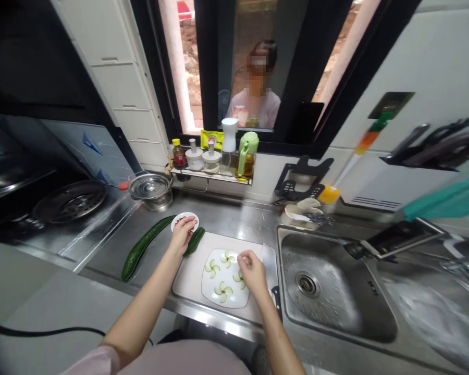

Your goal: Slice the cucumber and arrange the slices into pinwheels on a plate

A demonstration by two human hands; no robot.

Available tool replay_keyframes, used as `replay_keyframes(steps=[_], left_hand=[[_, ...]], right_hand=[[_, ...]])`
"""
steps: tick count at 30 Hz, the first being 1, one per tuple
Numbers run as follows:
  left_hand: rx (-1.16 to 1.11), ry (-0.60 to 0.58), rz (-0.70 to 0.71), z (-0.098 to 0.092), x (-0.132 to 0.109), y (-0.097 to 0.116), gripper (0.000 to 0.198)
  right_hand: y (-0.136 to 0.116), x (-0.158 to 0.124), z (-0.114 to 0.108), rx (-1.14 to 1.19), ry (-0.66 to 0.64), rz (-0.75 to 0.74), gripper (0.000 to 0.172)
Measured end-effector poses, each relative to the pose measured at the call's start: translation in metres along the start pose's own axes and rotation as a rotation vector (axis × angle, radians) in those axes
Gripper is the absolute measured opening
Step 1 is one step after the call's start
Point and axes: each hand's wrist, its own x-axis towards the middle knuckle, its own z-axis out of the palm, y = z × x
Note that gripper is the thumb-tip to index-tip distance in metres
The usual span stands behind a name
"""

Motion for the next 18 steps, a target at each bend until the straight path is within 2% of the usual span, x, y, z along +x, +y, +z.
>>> replay_keyframes(steps=[5,8,13,18], left_hand=[[0.116,-0.182,0.181,0.021,-0.051,0.019,0.034],[0.212,-0.27,0.236,0.027,-0.071,0.026,0.032],[0.235,-0.333,0.241,0.028,-0.089,0.027,0.032],[0.235,-0.334,0.175,0.026,-0.094,0.024,0.032]], right_hand=[[-0.06,0.013,0.012,-0.011,-0.108,-0.173,0.022],[-0.083,0.017,0.015,-0.097,-0.103,-0.294,0.019],[-0.093,0.014,0.016,-0.213,-0.119,-0.437,0.017],[-0.092,0.007,0.014,-0.264,-0.184,-0.442,0.018]])
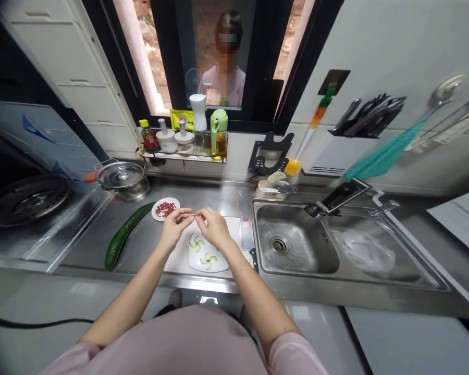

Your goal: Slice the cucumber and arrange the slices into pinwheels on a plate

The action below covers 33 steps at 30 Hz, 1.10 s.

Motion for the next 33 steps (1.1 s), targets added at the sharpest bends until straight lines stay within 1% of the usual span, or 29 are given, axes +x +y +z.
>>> replay_keyframes(steps=[4,9,13,15,18,21,22,25,27,30,33], left_hand=[[-0.01,-0.016,-0.055,-0.001,-0.004,0.0,0.033],[-0.012,-0.038,-0.08,-0.003,-0.011,-0.001,0.037],[-0.011,-0.066,-0.11,-0.007,-0.012,-0.002,0.041],[-0.01,-0.043,-0.103,-0.014,-0.01,-0.005,0.042],[0.025,0.036,-0.073,-0.027,-0.006,-0.02,0.038],[0.111,0.12,-0.087,-0.039,-0.006,-0.047,0.03],[0.152,0.132,-0.101,-0.042,-0.008,-0.057,0.028],[0.331,0.138,-0.143,-0.045,-0.014,-0.084,0.023],[0.47,0.131,-0.164,-0.045,-0.017,-0.096,0.021],[0.649,0.107,-0.181,-0.041,-0.021,-0.105,0.019],[0.783,0.052,-0.193,-0.036,-0.022,-0.107,0.017]], right_hand=[[-0.004,-0.003,-0.003,-0.028,-0.055,0.02,0.019],[-0.006,-0.008,-0.002,-0.044,-0.089,0.038,0.018],[-0.001,-0.012,0.003,0.021,-0.087,0.08,0.018],[0.006,-0.014,0.008,0.072,-0.084,0.122,0.018],[0.021,-0.019,0.02,0.113,-0.109,0.22,0.019],[0.039,-0.029,0.04,0.078,-0.176,0.318,0.015],[0.044,-0.032,0.048,0.056,-0.206,0.342,0.014],[0.056,-0.04,0.068,-0.008,-0.304,0.365,0.014],[0.061,-0.042,0.078,-0.057,-0.351,0.364,0.015],[0.065,-0.042,0.089,-0.146,-0.412,0.386,0.018],[0.067,-0.04,0.097,-0.216,-0.454,0.412,0.021]])
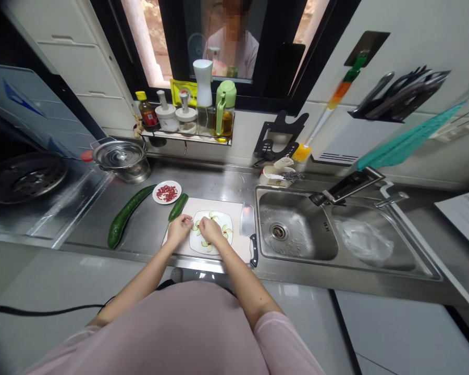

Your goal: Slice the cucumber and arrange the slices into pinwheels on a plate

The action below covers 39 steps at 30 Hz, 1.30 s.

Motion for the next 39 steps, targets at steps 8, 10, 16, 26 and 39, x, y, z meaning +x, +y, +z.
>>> replay_keyframes(steps=[8,10,16,26,39], left_hand=[[0.249,-0.084,0.03,0.01,0.0,0.002,0.013],[0.284,-0.091,0.033,0.011,0.001,0.002,0.013],[0.336,-0.101,0.041,0.014,0.003,0.003,0.012],[0.365,-0.12,0.04,0.018,0.005,0.001,0.012],[0.411,-0.144,0.017,0.018,0.005,0.0,0.016]], right_hand=[[0.003,0.008,0.012,-0.043,-0.046,0.011,0.024],[0.004,0.009,0.014,-0.046,-0.054,0.019,0.025],[0.004,0.009,0.014,-0.06,-0.062,0.029,0.024],[0.003,0.008,0.014,-0.088,-0.082,0.056,0.025],[0.004,0.009,0.018,-0.067,-0.055,0.083,0.022]])
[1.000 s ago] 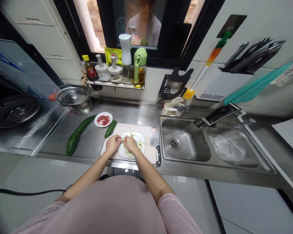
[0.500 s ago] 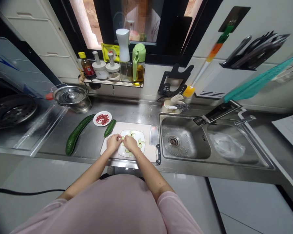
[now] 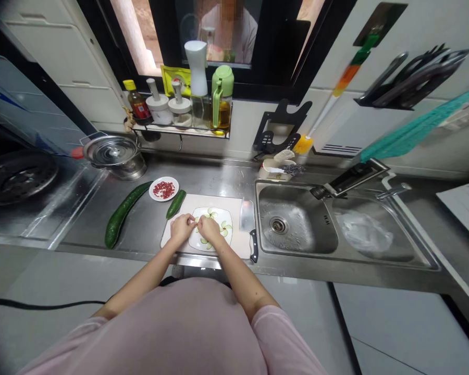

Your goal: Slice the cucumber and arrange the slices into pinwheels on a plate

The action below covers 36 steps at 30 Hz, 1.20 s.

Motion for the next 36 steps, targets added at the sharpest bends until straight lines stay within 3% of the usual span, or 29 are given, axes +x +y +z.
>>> replay_keyframes(steps=[6,36], left_hand=[[0.01,-0.008,0.003,-0.001,0.0,0.001,0.016],[0.023,-0.01,0.022,-0.002,0.002,0.002,0.014]], right_hand=[[0.002,-0.002,0.003,0.032,0.052,0.012,0.022],[0.002,0.012,0.002,0.055,0.03,0.07,0.013]])
